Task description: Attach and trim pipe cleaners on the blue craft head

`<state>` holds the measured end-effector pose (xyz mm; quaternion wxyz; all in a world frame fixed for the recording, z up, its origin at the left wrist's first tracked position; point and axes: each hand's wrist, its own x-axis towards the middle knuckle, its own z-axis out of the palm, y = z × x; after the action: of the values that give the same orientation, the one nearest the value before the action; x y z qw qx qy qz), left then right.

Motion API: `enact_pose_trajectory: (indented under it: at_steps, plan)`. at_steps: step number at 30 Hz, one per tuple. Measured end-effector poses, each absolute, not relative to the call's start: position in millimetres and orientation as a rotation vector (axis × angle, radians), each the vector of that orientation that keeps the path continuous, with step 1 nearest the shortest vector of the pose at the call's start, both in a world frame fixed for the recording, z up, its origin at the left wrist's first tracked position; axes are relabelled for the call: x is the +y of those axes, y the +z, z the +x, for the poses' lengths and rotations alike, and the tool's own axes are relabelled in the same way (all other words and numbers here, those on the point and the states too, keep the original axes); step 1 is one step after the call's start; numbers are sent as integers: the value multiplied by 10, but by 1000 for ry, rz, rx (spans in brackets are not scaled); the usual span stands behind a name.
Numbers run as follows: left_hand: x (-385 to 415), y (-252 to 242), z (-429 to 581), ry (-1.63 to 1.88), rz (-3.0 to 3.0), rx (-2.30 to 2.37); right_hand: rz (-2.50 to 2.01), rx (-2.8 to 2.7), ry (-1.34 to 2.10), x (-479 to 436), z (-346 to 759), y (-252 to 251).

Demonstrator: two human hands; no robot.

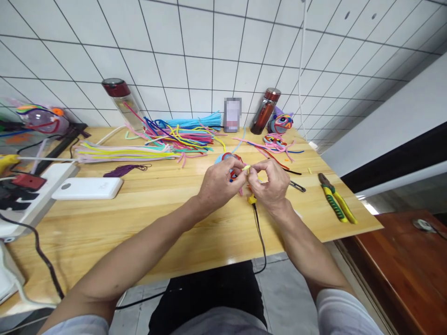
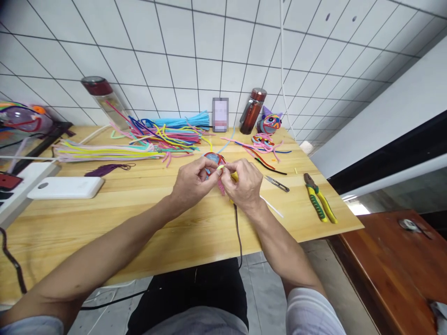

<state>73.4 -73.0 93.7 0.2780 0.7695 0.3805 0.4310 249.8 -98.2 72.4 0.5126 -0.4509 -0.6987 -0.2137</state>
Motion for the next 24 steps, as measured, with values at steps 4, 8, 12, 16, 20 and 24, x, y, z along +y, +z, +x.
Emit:
enact_pose_trajectory:
  at_steps: [4, 8, 12, 16, 20, 24]
  plan:
    - [-697, 920, 707, 1142, 2189, 1050, -1086, -1649, -247, -1025, 2487, 727]
    - [-664, 878, 704, 1149, 2302, 992, -1067, -1518, 258, -1015, 2562, 775]
    - [-664, 840, 718, 1111, 2374, 990, -1153, -1506, 590, -973, 2610, 835]
    - [-677, 841, 721, 1086, 2396, 999, -1145, -1501, 775, -964, 2589, 863]
    - [-685, 864, 719, 1093, 2380, 986, -1145, -1472, 815, -965, 2569, 847]
    - [-687, 877, 722, 1125, 2355, 977, -1096, -1425, 848, -941, 2561, 805]
